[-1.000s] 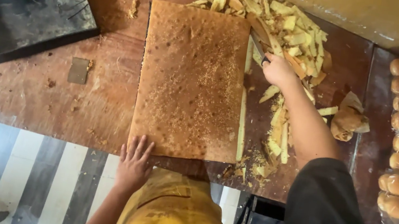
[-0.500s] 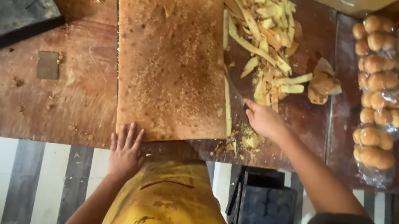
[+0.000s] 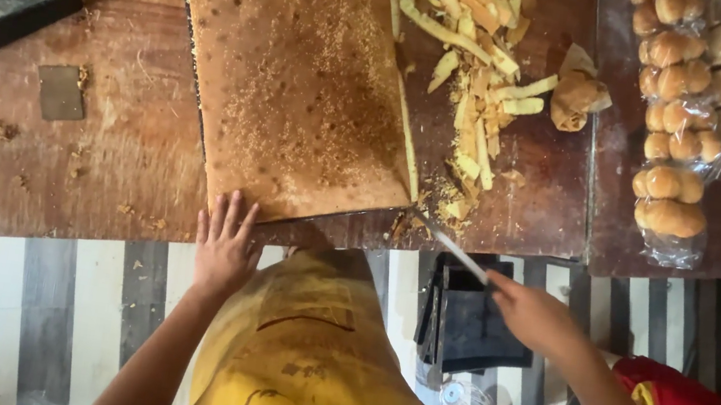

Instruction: The recorder uses a knife to trim the edges and cut a large rectangular cake into portions on a workbench in a bakery.

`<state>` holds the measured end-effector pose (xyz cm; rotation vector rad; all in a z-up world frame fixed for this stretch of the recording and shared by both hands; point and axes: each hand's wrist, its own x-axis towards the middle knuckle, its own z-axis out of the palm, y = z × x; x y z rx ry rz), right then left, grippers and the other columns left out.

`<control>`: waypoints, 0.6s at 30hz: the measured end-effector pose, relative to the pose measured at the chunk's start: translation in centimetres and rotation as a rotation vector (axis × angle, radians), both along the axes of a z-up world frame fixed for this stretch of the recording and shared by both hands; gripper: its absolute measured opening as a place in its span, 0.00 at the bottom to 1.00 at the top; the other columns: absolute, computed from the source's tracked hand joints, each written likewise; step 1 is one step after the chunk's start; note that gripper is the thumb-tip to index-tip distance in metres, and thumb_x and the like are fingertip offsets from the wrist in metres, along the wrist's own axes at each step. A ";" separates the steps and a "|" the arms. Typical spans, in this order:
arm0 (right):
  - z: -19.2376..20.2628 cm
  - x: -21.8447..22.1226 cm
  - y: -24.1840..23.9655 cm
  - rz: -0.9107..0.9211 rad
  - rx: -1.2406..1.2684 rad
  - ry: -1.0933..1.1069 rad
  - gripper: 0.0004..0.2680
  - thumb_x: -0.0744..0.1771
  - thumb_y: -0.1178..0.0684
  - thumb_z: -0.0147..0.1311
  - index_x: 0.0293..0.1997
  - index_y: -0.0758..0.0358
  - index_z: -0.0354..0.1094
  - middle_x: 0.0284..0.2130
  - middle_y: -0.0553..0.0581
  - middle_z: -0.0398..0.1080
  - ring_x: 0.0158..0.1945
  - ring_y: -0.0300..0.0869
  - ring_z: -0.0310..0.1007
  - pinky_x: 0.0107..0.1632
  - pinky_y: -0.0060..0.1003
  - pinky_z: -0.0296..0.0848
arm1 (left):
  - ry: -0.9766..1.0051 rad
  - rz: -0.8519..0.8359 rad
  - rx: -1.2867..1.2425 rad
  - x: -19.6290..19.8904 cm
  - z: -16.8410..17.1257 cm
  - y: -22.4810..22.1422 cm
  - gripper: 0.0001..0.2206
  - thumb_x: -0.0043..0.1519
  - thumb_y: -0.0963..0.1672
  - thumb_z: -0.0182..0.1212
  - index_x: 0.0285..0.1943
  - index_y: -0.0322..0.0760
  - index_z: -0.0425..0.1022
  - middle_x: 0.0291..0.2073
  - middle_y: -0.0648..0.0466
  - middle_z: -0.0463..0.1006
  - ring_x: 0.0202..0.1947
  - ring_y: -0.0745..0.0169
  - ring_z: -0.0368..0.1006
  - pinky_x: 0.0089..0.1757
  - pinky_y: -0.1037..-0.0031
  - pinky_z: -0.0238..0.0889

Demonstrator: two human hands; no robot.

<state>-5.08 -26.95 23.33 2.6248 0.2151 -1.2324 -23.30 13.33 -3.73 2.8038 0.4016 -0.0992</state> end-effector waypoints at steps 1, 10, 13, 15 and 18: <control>-0.1 -0.4 -1.1 -0.137 0.075 -0.084 0.18 0.71 0.44 0.45 0.72 0.37 0.59 0.20 0.54 0.70 0.19 0.40 0.64 0.25 0.36 0.64 | -0.070 0.036 -0.065 -0.2 -0.3 0.0 0.33 0.63 0.55 0.53 0.78 0.48 0.54 0.79 0.46 0.44 0.78 0.41 0.36 0.70 0.48 0.31; -25.8 -1.7 -3.0 -1.000 1.236 -0.341 0.07 0.62 0.58 0.61 0.39 0.60 0.67 0.27 0.50 0.70 0.28 0.37 0.68 0.31 0.31 0.68 | -0.462 0.761 -1.124 2.1 -9.9 4.0 0.27 0.71 0.49 0.55 0.71 0.23 0.58 0.62 0.25 0.58 0.61 0.29 0.54 0.58 0.52 0.54; -29.5 -1.7 2.1 -1.059 1.508 -0.339 0.08 0.59 0.64 0.56 0.38 0.60 0.64 0.28 0.49 0.67 0.29 0.37 0.66 0.31 0.30 0.65 | -0.322 0.915 -1.401 5.1 -8.7 6.2 0.24 0.75 0.49 0.52 0.70 0.22 0.67 0.56 0.14 0.62 0.55 0.10 0.55 0.50 0.38 0.58; -30.8 -1.4 5.0 -1.059 1.594 -0.367 0.11 0.58 0.67 0.54 0.39 0.59 0.64 0.28 0.47 0.64 0.29 0.35 0.62 0.29 0.30 0.61 | -0.281 0.966 -1.437 7.2 -8.3 7.6 0.25 0.74 0.49 0.52 0.75 0.26 0.67 0.60 0.12 0.62 0.61 0.09 0.53 0.51 0.33 0.54; -32.8 -1.1 7.5 -1.336 1.557 -0.381 0.12 0.59 0.67 0.53 0.42 0.57 0.63 0.28 0.47 0.64 0.26 0.35 0.61 0.27 0.31 0.60 | -0.330 0.895 -1.240 9.6 -8.4 9.5 0.26 0.71 0.50 0.54 0.72 0.28 0.60 0.67 0.45 0.67 0.66 0.59 0.64 0.60 0.71 0.58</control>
